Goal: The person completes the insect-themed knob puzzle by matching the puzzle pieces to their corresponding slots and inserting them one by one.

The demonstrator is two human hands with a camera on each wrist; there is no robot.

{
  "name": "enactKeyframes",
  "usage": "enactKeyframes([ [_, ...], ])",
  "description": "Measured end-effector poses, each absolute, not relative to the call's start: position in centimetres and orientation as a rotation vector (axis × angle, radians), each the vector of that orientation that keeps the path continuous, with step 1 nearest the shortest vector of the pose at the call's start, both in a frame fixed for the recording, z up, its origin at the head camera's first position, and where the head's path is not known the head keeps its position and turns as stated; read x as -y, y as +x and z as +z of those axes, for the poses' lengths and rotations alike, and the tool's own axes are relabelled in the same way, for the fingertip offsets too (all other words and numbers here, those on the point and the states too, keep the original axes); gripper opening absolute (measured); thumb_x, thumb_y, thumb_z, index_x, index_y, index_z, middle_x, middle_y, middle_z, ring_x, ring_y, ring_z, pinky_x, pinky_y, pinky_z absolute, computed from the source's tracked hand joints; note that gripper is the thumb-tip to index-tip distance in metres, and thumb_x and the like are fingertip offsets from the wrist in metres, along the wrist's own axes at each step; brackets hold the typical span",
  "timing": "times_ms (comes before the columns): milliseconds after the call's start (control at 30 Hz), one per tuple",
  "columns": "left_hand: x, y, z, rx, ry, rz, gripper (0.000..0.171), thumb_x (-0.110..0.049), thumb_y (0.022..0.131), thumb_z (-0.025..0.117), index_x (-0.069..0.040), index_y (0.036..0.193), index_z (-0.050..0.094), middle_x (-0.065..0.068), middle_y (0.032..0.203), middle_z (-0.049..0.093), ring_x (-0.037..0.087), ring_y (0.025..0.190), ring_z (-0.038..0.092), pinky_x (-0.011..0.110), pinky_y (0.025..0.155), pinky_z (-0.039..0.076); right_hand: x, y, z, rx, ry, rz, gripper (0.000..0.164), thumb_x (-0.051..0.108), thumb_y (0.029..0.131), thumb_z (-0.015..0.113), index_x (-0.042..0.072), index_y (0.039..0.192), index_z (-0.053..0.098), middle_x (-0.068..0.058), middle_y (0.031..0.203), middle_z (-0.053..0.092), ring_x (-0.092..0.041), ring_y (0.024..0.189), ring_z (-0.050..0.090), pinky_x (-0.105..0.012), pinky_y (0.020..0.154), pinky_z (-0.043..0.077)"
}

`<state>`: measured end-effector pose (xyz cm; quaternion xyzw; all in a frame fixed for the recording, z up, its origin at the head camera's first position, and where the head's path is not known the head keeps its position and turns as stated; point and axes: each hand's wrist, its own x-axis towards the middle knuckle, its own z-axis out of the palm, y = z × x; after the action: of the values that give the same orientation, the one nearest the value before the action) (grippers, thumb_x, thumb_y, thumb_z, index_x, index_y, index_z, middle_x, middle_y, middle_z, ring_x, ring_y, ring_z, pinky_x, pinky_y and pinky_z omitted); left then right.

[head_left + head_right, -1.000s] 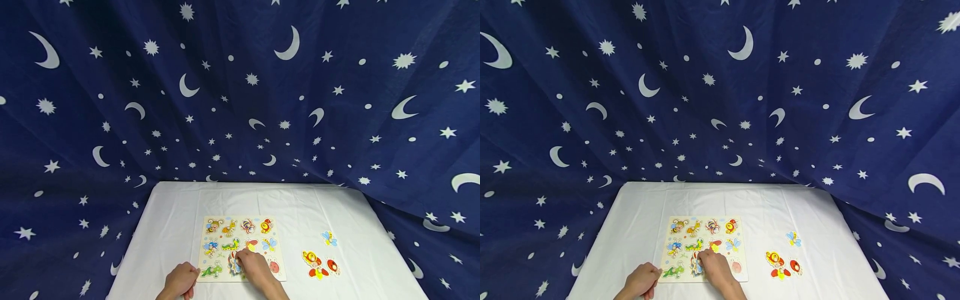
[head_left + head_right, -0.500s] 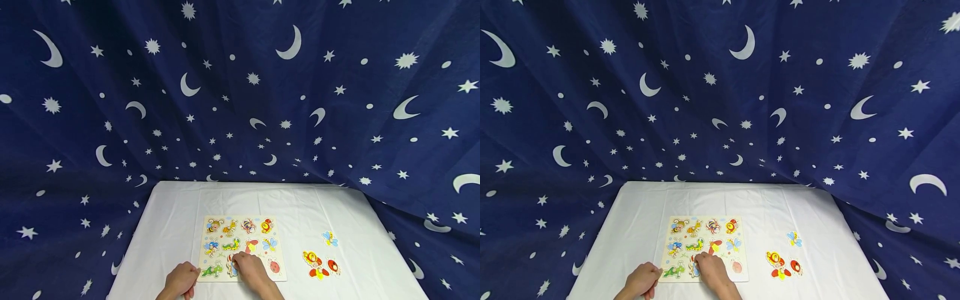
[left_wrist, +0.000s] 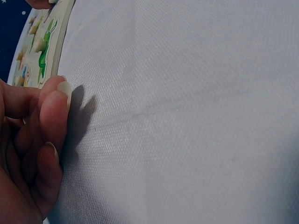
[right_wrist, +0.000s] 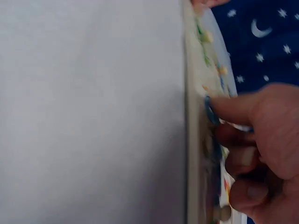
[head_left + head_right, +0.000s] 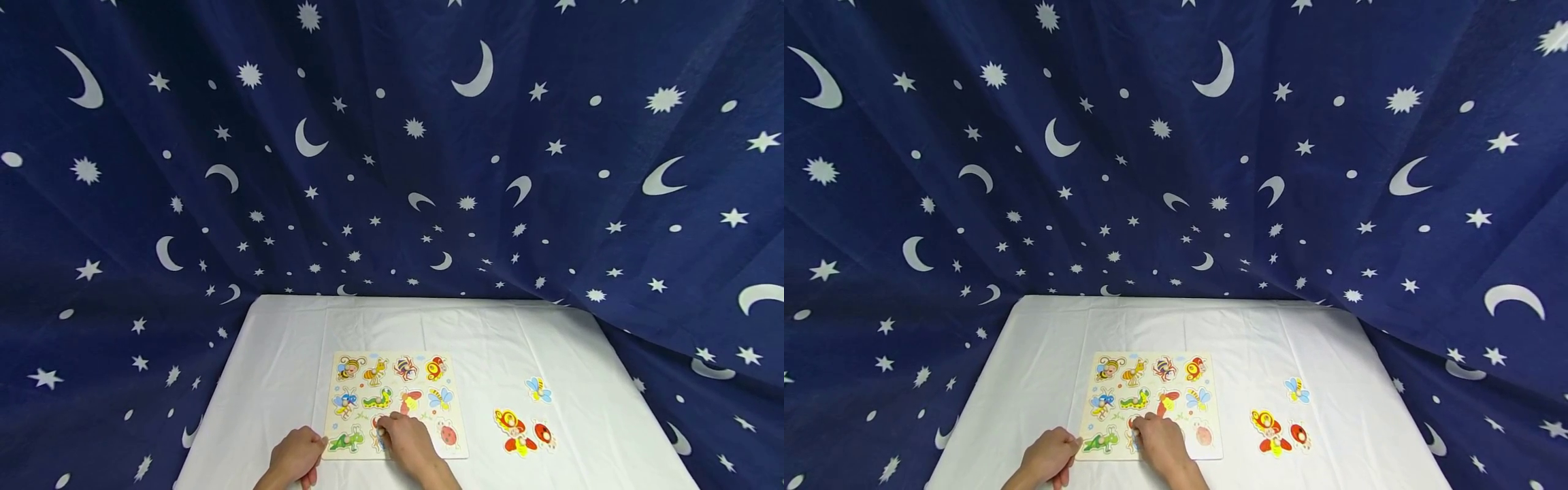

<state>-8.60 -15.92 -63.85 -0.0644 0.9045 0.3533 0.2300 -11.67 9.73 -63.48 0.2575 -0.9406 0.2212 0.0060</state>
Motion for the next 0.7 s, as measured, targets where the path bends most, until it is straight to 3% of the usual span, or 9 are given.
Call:
enactKeyframes([
  [167, 16.0, -8.7, -63.8, -2.495, -0.18, 0.966, 0.042, -0.034, 0.095, 0.053, -0.013, 0.058, 0.056, -0.005, 0.04, 0.055, 0.007, 0.031, 0.053, 0.03, 0.043, 0.044, -11.2, -12.4, -63.0, 3.01, 0.75, 0.882, 0.031, 0.031, 0.082, 0.075, 0.016, 0.108, 0.068, 0.018, 0.065, 0.048, 0.003, 0.055, 0.039, -0.019, 0.053, 0.035],
  [433, 16.0, -8.5, -63.9, -2.515, -0.207, 0.969, 0.04, -0.035, 0.094, 0.054, -0.013, 0.06, 0.056, -0.005, 0.039, 0.055, 0.007, 0.031, 0.053, 0.03, 0.044, 0.043, -14.5, -13.3, -62.8, 2.936, 0.511, 1.004, 0.02, 0.027, 0.089, 0.069, 0.014, 0.104, 0.07, 0.018, 0.062, 0.047, 0.004, 0.05, 0.037, -0.018, 0.049, 0.032],
  [700, 15.9, -8.6, -63.9, -2.521, -0.199, 0.983, 0.039, -0.033, 0.094, 0.054, -0.013, 0.061, 0.055, -0.005, 0.039, 0.055, 0.007, 0.031, 0.053, 0.029, 0.042, 0.043, -16.1, -13.4, -62.9, 2.915, 0.398, 0.994, 0.014, 0.022, 0.088, 0.069, 0.014, 0.099, 0.07, 0.017, 0.063, 0.049, 0.004, 0.051, 0.038, -0.018, 0.05, 0.033],
])
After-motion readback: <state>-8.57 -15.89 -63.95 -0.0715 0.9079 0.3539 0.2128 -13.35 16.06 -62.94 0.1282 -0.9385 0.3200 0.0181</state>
